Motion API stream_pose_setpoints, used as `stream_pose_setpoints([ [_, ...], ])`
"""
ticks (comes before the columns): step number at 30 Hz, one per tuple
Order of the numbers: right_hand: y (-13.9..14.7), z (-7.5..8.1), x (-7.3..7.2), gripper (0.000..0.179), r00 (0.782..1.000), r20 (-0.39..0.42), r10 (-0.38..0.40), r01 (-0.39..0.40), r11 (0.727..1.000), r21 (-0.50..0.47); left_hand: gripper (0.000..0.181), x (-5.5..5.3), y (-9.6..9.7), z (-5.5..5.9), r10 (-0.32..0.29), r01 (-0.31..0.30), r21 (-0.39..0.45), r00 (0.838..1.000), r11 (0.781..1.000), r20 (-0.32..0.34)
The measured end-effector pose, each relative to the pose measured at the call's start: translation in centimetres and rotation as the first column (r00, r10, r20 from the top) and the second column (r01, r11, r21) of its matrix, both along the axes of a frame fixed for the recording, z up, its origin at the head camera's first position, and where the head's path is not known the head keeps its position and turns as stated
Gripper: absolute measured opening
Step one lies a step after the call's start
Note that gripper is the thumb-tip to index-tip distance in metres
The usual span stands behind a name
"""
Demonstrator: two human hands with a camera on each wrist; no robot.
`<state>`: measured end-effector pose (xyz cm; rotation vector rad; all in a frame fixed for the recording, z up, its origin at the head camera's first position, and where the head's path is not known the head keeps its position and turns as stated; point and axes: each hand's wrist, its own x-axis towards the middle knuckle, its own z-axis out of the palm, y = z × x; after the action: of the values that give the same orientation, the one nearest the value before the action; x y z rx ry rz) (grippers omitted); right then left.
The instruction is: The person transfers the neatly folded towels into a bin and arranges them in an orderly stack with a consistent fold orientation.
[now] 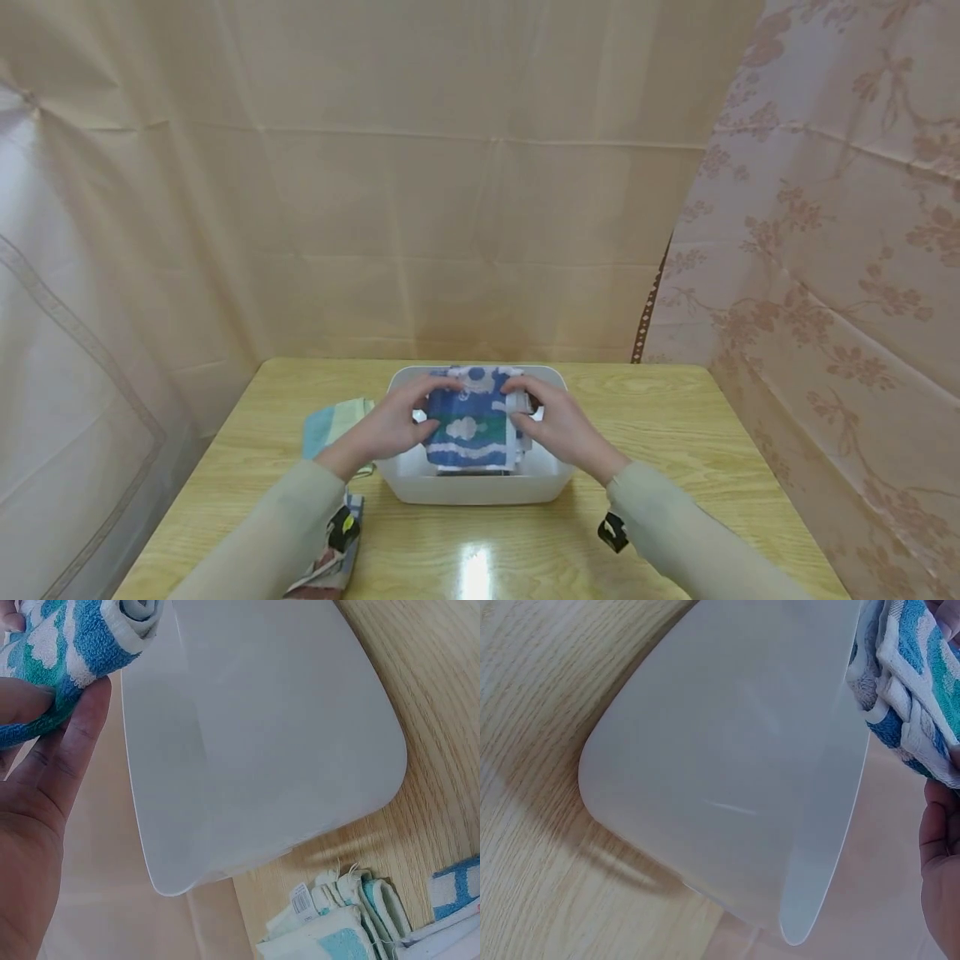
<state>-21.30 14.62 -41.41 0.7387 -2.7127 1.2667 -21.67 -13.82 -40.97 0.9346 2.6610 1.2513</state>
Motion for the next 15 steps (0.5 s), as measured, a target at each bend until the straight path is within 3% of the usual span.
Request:
stream_pose_setpoints([
  [6, -0.1, -0.2, -0.9, 0.034, 0.999, 0.036, -0.002, 0.002, 1.000, 0.000, 0.062, -0.7, 0.3, -0.1, 0.056, -0.056, -0.020, 0.997, 0.998, 0.045],
  [15, -0.4, -0.2, -2.1, 0.033, 0.996, 0.091, -0.019, 0.018, 1.000, 0.012, 0.061, -1.6, 0.6, 0.0, 0.084, -0.080, -0.043, 0.992, 0.996, 0.089],
])
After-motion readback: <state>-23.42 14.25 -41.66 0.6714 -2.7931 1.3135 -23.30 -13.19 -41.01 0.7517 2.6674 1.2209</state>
